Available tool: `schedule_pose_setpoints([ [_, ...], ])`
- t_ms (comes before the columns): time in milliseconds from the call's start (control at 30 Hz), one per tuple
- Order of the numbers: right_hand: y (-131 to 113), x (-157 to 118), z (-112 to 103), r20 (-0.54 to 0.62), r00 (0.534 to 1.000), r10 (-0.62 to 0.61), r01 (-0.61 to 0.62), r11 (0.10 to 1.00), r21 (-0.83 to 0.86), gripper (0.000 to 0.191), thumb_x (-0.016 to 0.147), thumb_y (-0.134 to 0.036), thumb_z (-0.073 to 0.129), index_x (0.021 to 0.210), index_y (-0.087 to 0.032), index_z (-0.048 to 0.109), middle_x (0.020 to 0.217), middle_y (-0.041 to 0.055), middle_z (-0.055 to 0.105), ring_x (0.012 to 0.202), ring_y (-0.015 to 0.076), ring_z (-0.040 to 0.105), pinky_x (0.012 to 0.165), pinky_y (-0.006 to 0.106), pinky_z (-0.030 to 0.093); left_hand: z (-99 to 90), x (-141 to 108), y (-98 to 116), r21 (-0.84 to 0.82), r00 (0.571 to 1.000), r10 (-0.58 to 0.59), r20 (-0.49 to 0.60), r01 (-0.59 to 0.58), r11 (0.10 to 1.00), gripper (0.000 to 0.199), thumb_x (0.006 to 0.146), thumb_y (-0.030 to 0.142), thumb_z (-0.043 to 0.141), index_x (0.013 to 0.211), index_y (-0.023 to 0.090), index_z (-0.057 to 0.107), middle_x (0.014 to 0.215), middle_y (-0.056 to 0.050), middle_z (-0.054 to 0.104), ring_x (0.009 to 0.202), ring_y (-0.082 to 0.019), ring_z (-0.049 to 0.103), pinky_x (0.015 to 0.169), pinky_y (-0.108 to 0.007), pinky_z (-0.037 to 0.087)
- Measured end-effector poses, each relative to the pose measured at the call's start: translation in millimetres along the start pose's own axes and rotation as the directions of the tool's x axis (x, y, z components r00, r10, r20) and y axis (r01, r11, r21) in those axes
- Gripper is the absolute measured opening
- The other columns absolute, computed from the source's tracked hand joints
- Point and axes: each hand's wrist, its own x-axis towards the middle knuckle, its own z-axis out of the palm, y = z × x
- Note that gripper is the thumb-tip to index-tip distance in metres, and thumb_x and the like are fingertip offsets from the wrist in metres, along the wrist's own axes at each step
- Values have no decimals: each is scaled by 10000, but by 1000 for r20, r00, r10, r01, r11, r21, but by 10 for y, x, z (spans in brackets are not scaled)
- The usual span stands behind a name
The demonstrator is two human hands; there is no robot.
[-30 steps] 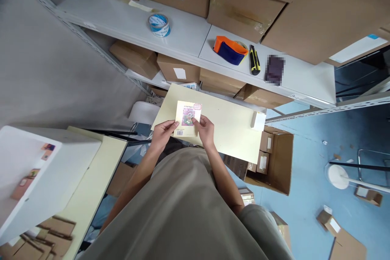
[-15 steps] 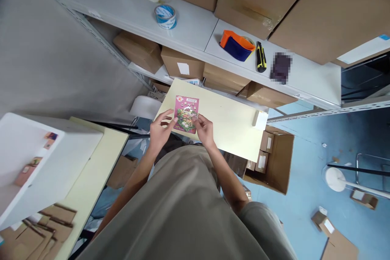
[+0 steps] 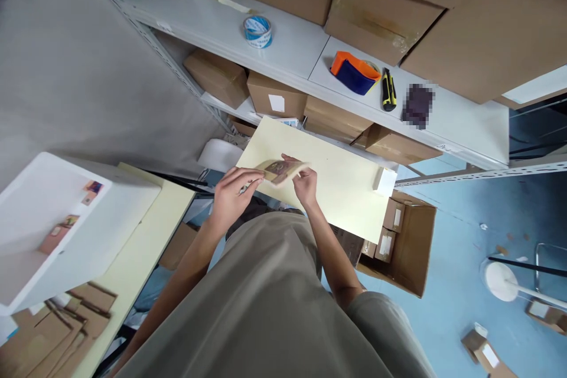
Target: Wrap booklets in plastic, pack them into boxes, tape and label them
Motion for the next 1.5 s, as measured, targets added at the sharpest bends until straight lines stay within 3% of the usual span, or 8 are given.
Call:
schedule_pose_setpoints([
  [167,-158,26,-15,-24,996,-87,87,996,16,242,797,-497,892,959,-318,871,1316,70,797,1389,357,660,1180,550,517,39,-128,-66,50,998,55,33,-56,997,338,1073,224,502,918,300,793,1131,-49,826,1044,-244,725,959,-434,576],
  [367,-180,80,18,2,998,-67,67,998,-2,356,817,-552,860,1061,-292,851,1314,75,791,1355,336,680,1189,508,517,119,-104,23,-28,994,-23,-106,20,999,202,1065,294,598,915,280,732,1062,-49,826,1103,-250,725,1024,-450,562],
  [500,-38,43,14,-45,999,21,-26,993,-116,444,835,-593,848,1109,-247,800,1074,69,816,1068,279,750,1009,428,589,87,20,-45,-69,954,-192,-229,181,981,158,1003,402,713,942,256,725,1042,-65,796,1022,-243,713,938,-395,572],
  [633,89,-11,24,-37,991,129,-133,982,-136,475,844,-636,826,1067,-222,757,760,-11,709,705,171,624,705,321,538,137,153,-474,-346,861,-485,-150,414,842,336,908,526,767,1027,219,700,921,-49,758,842,-192,706,735,-302,548],
  [800,160,-3,73,-30,984,176,-179,964,-198,484,823,-676,820,962,-225,713,732,-18,672,603,134,519,567,290,451,375,192,-1076,-493,719,-693,54,623,608,542,671,613,882,972,201,698,757,-13,698,692,-160,627,588,-259,472],
  [1067,667,75,57,-74,958,278,-287,917,-276,479,849,-690,768,964,-233,682,876,38,754,617,158,652,597,308,540,626,-11,-1470,-469,680,-713,171,692,549,575,710,503,843,1195,197,801,895,-59,781,809,-217,717,728,-318,577],
  [1233,1174,155,56,-78,910,407,-405,832,-379,426,822,-629,741,949,-224,715,915,71,800,709,205,724,663,342,601,731,-53,-1911,-387,615,-777,134,754,531,392,711,369,793,1060,192,816,1014,-102,811,883,-243,743,802,-356,605],
  [1500,1864,1015,316,-183,875,448,-482,776,-406,382,756,-491,656,1008,-221,754,936,62,804,770,212,734,726,345,592,709,688,-2717,-245,646,-756,106,754,610,331,778,225,748,1092,197,852,1150,-117,819,857,-259,741,879,-379,593],
])
